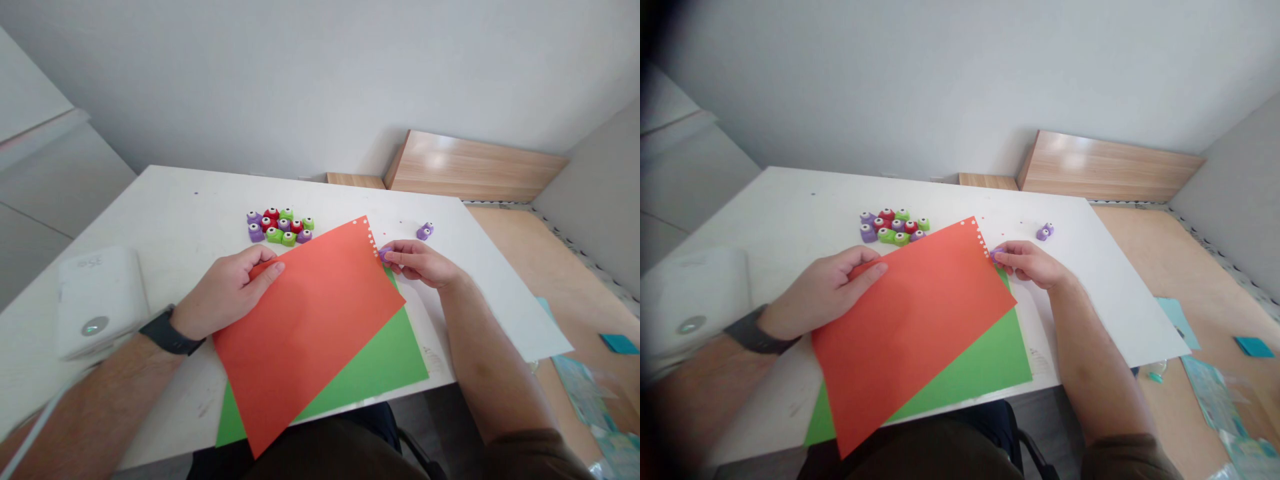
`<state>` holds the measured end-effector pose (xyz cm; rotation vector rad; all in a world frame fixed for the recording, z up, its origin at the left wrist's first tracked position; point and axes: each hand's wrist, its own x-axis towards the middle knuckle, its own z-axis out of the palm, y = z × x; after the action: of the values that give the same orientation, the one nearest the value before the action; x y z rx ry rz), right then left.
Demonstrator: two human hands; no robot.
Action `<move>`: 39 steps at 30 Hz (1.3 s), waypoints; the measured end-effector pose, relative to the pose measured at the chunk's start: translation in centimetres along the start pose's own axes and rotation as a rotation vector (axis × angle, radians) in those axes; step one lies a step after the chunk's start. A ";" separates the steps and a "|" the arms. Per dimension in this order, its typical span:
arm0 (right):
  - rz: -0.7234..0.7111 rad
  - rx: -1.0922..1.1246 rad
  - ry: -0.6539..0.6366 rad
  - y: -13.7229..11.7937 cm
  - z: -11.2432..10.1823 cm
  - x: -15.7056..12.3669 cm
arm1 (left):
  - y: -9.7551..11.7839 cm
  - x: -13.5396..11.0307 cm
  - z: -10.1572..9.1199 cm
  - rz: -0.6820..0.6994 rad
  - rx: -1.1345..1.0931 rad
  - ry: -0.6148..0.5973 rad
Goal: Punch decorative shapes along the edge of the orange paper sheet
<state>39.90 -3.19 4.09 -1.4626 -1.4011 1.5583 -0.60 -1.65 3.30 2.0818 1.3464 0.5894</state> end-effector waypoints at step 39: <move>-0.001 -0.102 -0.082 -0.2 0.7 -0.2 | 0.3 0.0 -0.1 -0.007 -0.016 -0.002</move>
<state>39.26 -3.51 4.20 -1.4714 -1.5486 1.5832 -0.43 -1.71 3.59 2.0633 1.3437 0.5930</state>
